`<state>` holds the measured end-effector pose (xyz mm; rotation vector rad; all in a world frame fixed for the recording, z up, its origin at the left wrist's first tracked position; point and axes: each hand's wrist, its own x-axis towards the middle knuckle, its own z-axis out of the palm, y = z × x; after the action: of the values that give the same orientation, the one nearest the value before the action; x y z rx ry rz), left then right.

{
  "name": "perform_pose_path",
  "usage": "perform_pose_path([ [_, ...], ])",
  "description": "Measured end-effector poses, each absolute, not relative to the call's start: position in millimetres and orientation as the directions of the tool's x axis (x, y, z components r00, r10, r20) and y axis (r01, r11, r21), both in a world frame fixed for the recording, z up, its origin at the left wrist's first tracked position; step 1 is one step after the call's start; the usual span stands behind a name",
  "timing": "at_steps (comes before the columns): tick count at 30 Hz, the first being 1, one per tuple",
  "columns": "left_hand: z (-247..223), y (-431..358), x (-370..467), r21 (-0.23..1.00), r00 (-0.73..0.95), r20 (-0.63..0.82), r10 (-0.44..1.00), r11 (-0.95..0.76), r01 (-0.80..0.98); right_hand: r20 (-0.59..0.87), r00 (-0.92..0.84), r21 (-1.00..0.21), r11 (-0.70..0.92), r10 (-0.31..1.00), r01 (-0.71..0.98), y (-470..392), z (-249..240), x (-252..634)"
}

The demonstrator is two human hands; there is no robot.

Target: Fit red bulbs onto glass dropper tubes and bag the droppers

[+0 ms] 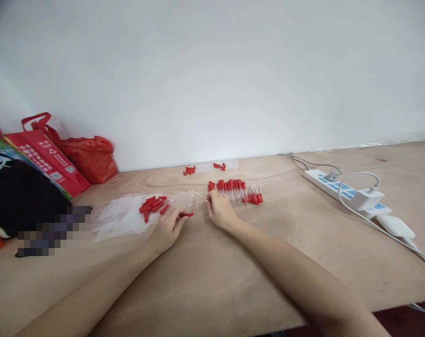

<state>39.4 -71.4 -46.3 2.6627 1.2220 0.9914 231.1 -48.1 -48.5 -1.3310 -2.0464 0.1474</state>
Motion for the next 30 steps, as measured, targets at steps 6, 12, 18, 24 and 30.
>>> perform_pose_path([
  [6, -46, -84, 60, 0.329, 0.602, 0.461, 0.652, -0.756, 0.566, 0.579, -0.389, -0.353, 0.651, 0.716, 0.672, -83, -66, 284],
  [12, -45, -84, 61, 0.371, 0.558, 0.451, 0.697, -0.715, 0.593, 0.549, -0.467, -0.318, 0.69, 0.693, 0.65, -90, -59, 277],
  [18, -43, -85, 62, 0.367, 0.539, 0.438, 0.719, -0.691, 0.623, 0.545, -0.495, -0.276, 0.703, 0.677, 0.656, -90, -57, 269],
  [24, -43, -88, 64, 0.397, 0.504, 0.45, 0.737, -0.671, 0.627, 0.569, -0.467, -0.268, 0.69, 0.677, 0.673, -91, -56, 270],
  [30, -44, -88, 63, 0.45, 0.474, 0.447, 0.759, -0.648, 0.614, 0.564, -0.465, -0.266, 0.683, 0.683, 0.681, -92, -55, 271],
])
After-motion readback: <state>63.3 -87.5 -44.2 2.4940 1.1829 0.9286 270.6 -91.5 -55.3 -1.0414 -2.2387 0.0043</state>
